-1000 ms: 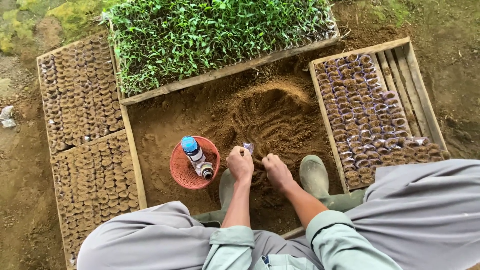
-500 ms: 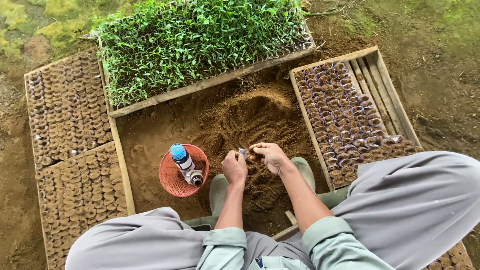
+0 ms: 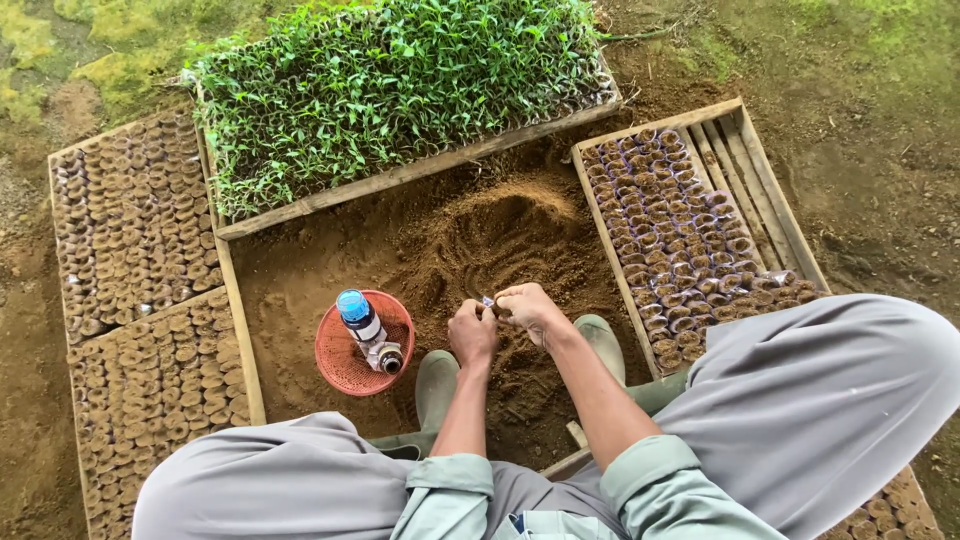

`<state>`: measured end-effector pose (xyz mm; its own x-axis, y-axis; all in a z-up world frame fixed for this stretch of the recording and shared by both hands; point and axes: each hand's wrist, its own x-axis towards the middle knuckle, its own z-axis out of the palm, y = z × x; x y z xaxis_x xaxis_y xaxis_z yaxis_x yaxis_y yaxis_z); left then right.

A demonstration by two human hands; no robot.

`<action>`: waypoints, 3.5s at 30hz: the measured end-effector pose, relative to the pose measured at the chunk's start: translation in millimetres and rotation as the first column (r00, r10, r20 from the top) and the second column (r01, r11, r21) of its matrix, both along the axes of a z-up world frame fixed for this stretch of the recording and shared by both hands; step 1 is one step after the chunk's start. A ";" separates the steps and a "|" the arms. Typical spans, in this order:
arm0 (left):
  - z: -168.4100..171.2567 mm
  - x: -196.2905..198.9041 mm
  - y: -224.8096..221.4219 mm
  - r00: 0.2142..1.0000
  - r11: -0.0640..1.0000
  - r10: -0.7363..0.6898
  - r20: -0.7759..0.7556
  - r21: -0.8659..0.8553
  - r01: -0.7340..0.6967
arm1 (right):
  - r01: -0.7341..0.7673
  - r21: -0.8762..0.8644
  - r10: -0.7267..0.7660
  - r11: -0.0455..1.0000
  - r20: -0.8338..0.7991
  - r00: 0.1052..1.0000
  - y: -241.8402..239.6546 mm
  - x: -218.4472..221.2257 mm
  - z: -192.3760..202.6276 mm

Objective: Wrapping small soil blocks in plastic film and placing them into a wooden tray for seedling preparation.

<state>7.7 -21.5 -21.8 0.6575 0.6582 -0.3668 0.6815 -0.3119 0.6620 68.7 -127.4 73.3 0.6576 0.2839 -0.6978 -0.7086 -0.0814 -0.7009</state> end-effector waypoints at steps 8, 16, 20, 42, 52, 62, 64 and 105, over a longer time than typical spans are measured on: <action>2.6 2.4 -2.7 1.000 0.999 0.008 0.007 -0.034 -0.008 | -0.076 -0.049 0.077 0.996 0.021 0.997 0.8 6.1 -23.0; 7.9 4.4 -2.6 0.998 0.997 0.036 0.052 -0.064 -0.033 | -0.228 -0.512 0.398 0.828 0.250 0.883 -5.0 23.1 -69.8; 15.2 4.9 -3.4 0.996 0.996 0.056 0.062 -0.078 -0.051 | -0.250 -0.692 0.476 0.677 0.153 0.866 -9.2 19.2 -101.5; 37.8 0.9 1.2 0.730 0.366 0.683 0.025 -0.877 -0.312 | -0.023 -0.047 0.032 0.999 0.197 0.980 2.0 12.7 -17.6; 26.5 3.2 -1.3 0.680 -0.068 0.733 -0.015 -0.996 0.052 | -0.014 -0.039 0.022 0.999 0.203 0.979 -2.0 18.0 -9.9; 14.4 2.1 6.9 0.602 -0.057 0.798 -0.014 -0.997 0.051 | -0.173 -0.361 0.370 0.916 0.599 0.710 -8.9 17.7 -7.8; 4.5 5.0 8.2 0.613 -0.037 0.790 0.004 -0.998 0.054 | -0.206 -0.340 0.391 0.917 0.676 0.625 -6.7 16.2 -15.4; -1.0 8.5 3.1 0.642 -0.011 0.761 0.096 -0.987 0.160 | 0.006 -0.434 0.426 0.901 0.886 0.181 0.4 4.4 -65.8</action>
<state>16.1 -18.4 -22.8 0.8023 0.2549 -0.5397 -0.1085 0.9514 0.2880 73.1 -127.1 7.5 0.8069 0.4777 0.3475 0.5605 -0.4338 -0.7054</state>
